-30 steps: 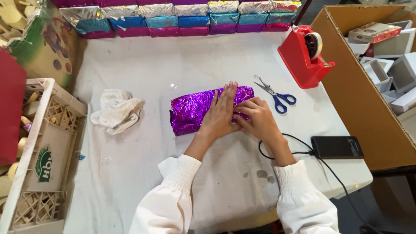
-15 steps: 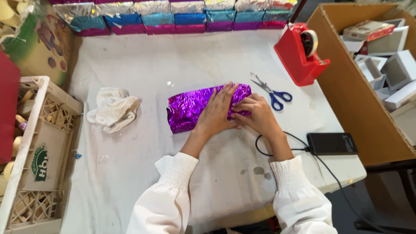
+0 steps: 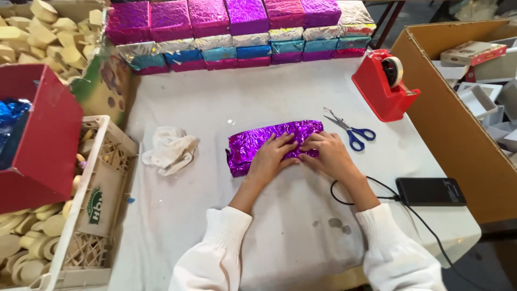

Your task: Wrapping a box with purple foil paper using scissors and tape.

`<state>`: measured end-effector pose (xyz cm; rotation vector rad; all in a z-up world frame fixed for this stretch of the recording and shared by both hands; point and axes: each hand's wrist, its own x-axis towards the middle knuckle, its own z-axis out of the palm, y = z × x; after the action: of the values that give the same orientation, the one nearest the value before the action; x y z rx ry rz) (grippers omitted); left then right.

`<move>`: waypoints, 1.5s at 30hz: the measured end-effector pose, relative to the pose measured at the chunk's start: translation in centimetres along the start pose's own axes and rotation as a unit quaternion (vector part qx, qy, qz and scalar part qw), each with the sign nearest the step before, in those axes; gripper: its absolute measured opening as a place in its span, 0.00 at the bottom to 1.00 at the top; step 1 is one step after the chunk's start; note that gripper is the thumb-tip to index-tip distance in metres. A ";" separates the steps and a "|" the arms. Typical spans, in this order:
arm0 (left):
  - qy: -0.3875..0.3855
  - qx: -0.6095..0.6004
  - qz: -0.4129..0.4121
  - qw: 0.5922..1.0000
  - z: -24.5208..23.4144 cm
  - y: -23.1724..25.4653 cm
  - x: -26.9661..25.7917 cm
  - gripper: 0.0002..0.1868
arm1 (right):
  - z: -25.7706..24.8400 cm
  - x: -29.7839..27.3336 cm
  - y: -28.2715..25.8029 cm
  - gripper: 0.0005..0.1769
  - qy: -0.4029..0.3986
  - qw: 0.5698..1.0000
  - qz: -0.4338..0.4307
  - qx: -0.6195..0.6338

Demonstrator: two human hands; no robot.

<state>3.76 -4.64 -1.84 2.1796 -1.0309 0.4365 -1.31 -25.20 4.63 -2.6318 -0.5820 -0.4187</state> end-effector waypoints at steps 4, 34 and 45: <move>0.005 0.011 0.001 1.000 -0.1 0.5 0.1 0.27 | -1.4 1.0 1.4 0.10 -0.005 0.996 -0.075 -0.057; 0.027 0.020 0.004 0.999 0.1 0.6 0.2 0.27 | -11.9 2.0 34.8 0.23 0.049 0.839 0.507 0.191; 0.030 0.026 0.003 0.999 -0.3 1.0 0.4 0.26 | -13.3 1.7 35.7 0.09 0.144 0.766 0.515 0.357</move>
<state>3.24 -5.09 -1.03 2.1964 -1.0037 0.5336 13.84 -60.13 5.22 -1.7048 0.7000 -0.1627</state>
